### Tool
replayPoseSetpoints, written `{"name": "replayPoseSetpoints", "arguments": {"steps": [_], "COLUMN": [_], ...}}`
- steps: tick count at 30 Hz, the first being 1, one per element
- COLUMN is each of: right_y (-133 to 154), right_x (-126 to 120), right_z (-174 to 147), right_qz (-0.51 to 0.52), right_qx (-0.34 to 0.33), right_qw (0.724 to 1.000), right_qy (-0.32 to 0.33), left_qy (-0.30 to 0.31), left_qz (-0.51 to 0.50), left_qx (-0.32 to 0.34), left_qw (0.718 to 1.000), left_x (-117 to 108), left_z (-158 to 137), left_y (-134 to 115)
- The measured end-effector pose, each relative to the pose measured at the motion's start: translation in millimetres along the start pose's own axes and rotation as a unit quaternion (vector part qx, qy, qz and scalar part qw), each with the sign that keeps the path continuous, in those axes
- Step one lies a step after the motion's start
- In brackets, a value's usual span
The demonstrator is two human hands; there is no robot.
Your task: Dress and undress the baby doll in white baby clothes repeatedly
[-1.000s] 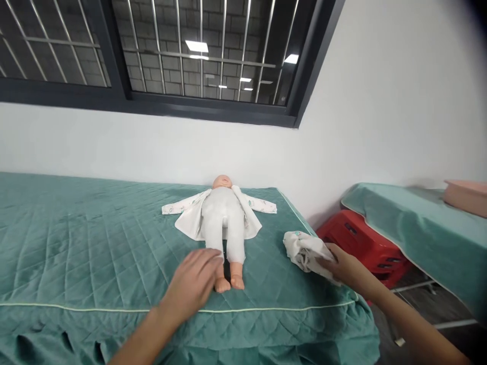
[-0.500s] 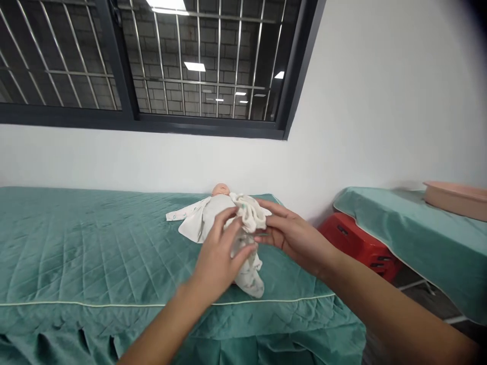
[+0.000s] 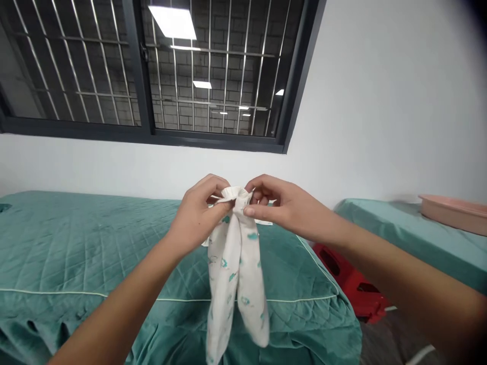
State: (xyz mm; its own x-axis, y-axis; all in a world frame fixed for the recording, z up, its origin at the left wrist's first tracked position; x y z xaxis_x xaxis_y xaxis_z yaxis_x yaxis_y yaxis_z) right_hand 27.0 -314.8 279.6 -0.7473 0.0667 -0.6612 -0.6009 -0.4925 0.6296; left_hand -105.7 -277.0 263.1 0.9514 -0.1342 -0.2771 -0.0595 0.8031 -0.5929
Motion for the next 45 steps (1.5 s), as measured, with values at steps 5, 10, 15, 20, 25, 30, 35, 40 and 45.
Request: {"name": "replayPoseSetpoints", "arguments": {"steps": [5, 10, 15, 20, 25, 30, 35, 40, 45], "right_y": [18.4, 7.7, -19.8, -47.3, -53.3, -37.6, -29.9, -61.2, -108.1], "right_x": [-1.1, 25.1, 57.7, 49.6, 38.0, 46.6, 33.5, 49.5, 45.6], "right_z": [10.7, 19.2, 23.0, 27.4, 32.8, 40.6, 41.3, 30.8, 31.5], "right_qz": [-0.141, -0.012, 0.064, 0.019, 0.032, 0.015, 0.024, 0.093, 0.259], "right_qx": [-0.065, -0.04, -0.026, -0.029, -0.016, -0.044, -0.053, 0.027, 0.069], "right_qw": [0.987, 0.999, 0.996, 0.999, 0.995, 0.991, 0.994, 0.991, 0.963], "right_qy": [-0.053, 0.027, 0.06, -0.013, -0.098, -0.126, -0.093, 0.087, -0.036], "left_qy": [0.015, 0.023, 0.042, 0.085, 0.235, 0.246, 0.163, 0.047, 0.134], "left_qz": [-0.063, -0.131, -0.165, -0.162, -0.055, 0.053, -0.004, -0.167, -0.286], "left_qx": [-0.018, -0.076, -0.124, -0.185, -0.172, -0.092, -0.124, -0.194, -0.268], "left_qw": [0.998, 0.988, 0.977, 0.965, 0.955, 0.963, 0.979, 0.966, 0.91], "left_x": [-14.8, -30.0, -35.9, -53.6, -38.8, -7.4, -11.8, -28.2, 27.0], "left_z": [1.6, -0.1, -6.6, -17.4, -17.7, -3.4, 3.4, 3.4, -21.3], "left_y": [-4.3, 16.2, 45.9, 87.7, 80.1, 46.9, 54.1, 93.2, 127.3]}}
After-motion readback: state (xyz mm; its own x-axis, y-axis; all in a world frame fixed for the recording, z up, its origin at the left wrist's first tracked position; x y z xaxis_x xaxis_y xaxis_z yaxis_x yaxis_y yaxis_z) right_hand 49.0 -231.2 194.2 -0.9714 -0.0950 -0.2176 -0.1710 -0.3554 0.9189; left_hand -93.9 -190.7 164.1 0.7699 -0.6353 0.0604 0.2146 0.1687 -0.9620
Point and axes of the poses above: each hand's wrist, its own z-axis towards the middle knuckle, its own x-axis out of the palm, y = z × x, the point moved 9 cm from there along z, towards the middle knuckle, and after that the axes turned 3 degrees about z, right-handed, at the moved point
